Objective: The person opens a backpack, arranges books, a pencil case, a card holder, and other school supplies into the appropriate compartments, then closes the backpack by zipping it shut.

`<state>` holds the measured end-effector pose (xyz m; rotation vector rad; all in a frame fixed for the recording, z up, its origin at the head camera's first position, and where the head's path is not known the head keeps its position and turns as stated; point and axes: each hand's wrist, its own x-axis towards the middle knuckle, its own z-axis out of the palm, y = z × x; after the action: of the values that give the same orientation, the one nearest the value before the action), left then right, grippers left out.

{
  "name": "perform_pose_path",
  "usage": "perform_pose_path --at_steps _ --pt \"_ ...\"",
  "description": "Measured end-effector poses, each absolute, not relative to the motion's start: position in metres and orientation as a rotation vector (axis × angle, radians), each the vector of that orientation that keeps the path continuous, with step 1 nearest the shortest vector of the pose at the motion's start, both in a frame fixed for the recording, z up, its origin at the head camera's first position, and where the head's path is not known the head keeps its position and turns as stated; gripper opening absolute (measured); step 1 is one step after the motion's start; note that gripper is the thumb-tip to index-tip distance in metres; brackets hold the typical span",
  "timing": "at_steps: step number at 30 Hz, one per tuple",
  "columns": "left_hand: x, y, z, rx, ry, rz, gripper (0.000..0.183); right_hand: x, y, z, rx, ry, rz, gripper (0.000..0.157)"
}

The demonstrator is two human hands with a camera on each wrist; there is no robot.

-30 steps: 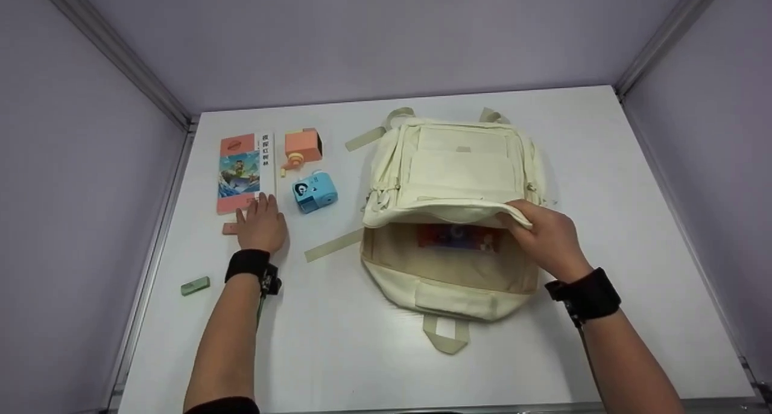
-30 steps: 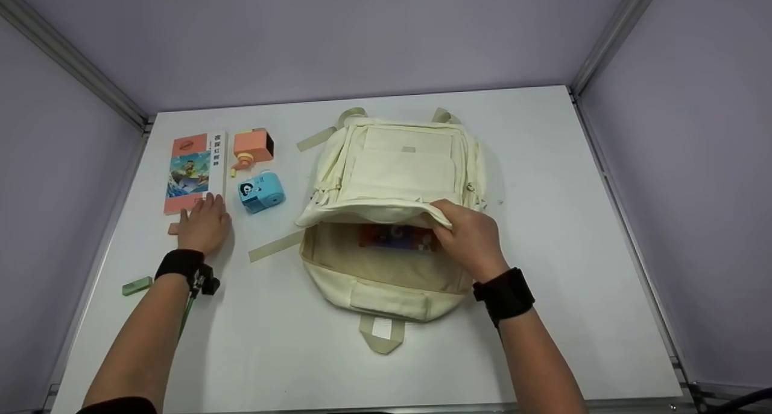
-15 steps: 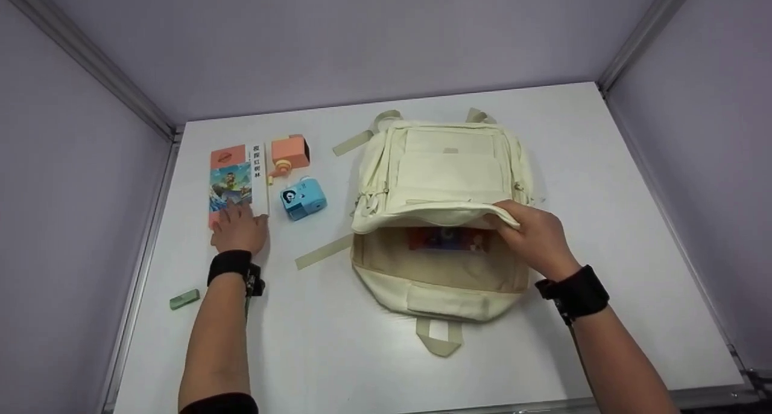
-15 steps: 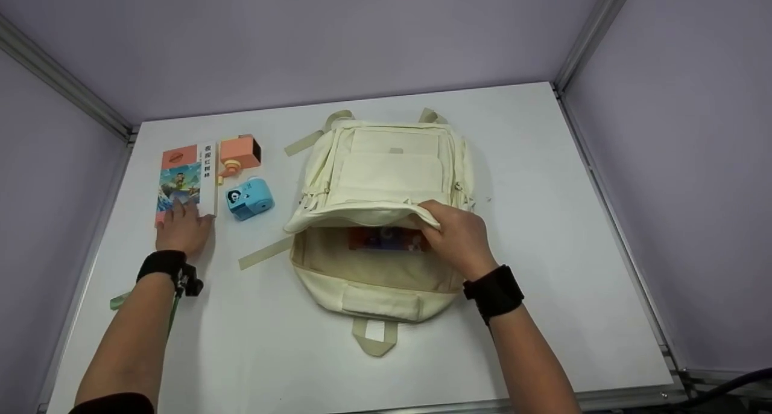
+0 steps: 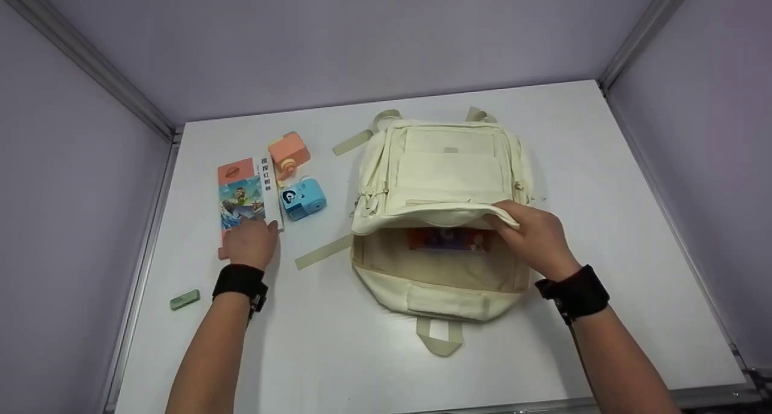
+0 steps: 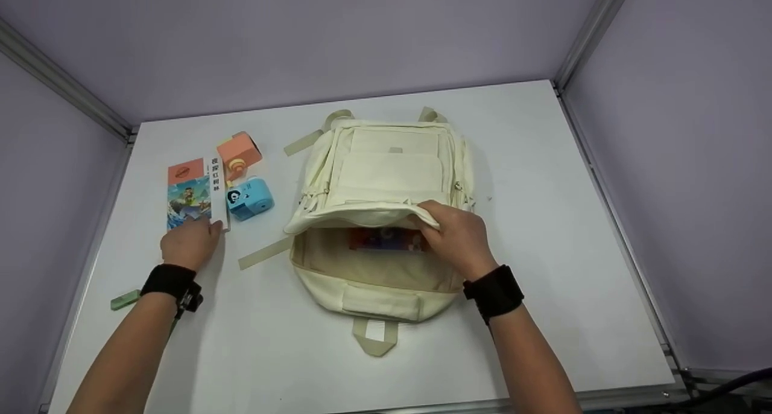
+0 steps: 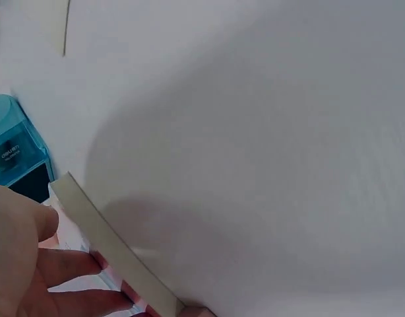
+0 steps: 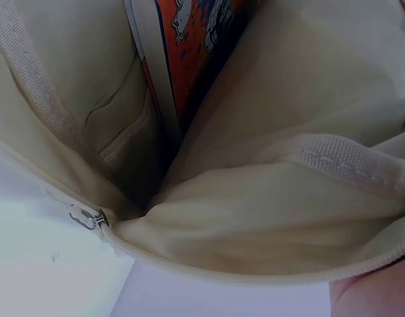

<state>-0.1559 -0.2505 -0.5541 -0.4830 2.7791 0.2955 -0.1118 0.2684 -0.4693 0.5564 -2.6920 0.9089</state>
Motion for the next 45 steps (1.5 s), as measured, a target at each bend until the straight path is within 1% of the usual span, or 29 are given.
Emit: perform_pose_path --at_steps 2,4,8,10,12,18,21,28,30,34,36,39,45 --pt "-0.154 -0.254 -0.551 -0.472 2.811 0.306 0.064 -0.112 0.268 -0.469 0.555 -2.695 0.914 0.019" --pt "-0.153 -0.258 -0.549 -0.473 2.843 0.356 0.073 -0.112 0.267 -0.469 0.552 -2.697 0.923 0.019" --pt "-0.155 -0.266 -0.547 -0.639 2.748 0.579 0.109 -0.112 0.266 -0.47 0.547 -2.7 0.924 0.018" --pt "-0.157 -0.269 -0.545 -0.719 2.655 0.645 0.121 -0.111 0.266 -0.47 0.549 -2.699 0.925 0.017" --pt "-0.159 -0.271 -0.544 -0.766 2.592 0.68 0.124 -0.111 0.267 -0.47 0.557 -2.697 0.921 0.018" --pt "-0.166 -0.272 -0.54 -0.846 2.559 0.736 0.127 -0.111 0.267 -0.47 0.557 -2.692 0.916 0.019" --pt "-0.169 -0.276 -0.541 -0.888 2.573 0.778 0.126 -0.11 0.267 -0.469 0.55 -2.7 0.925 0.019" --pt "-0.172 -0.286 -0.537 -0.959 2.539 0.88 0.116 -0.109 0.266 -0.469 0.542 -2.723 0.93 0.019" --pt "-0.172 -0.29 -0.534 -0.95 2.56 0.901 0.104 -0.109 0.266 -0.469 0.535 -2.724 0.927 0.019" --pt "-0.169 -0.295 -0.528 -0.966 2.533 1.124 0.067 -0.109 0.268 -0.469 0.519 -2.719 0.927 0.018" --pt "-0.168 -0.297 -0.525 -0.988 2.472 1.278 0.058 -0.109 0.268 -0.468 0.517 -2.721 0.927 0.019" --pt "-0.166 -0.299 -0.52 -1.017 2.371 1.508 0.059 -0.109 0.268 -0.468 0.521 -2.728 0.925 0.02" --pt "-0.161 -0.302 -0.504 -1.061 2.29 1.72 0.062 -0.111 0.268 -0.468 0.528 -2.733 0.926 0.021"
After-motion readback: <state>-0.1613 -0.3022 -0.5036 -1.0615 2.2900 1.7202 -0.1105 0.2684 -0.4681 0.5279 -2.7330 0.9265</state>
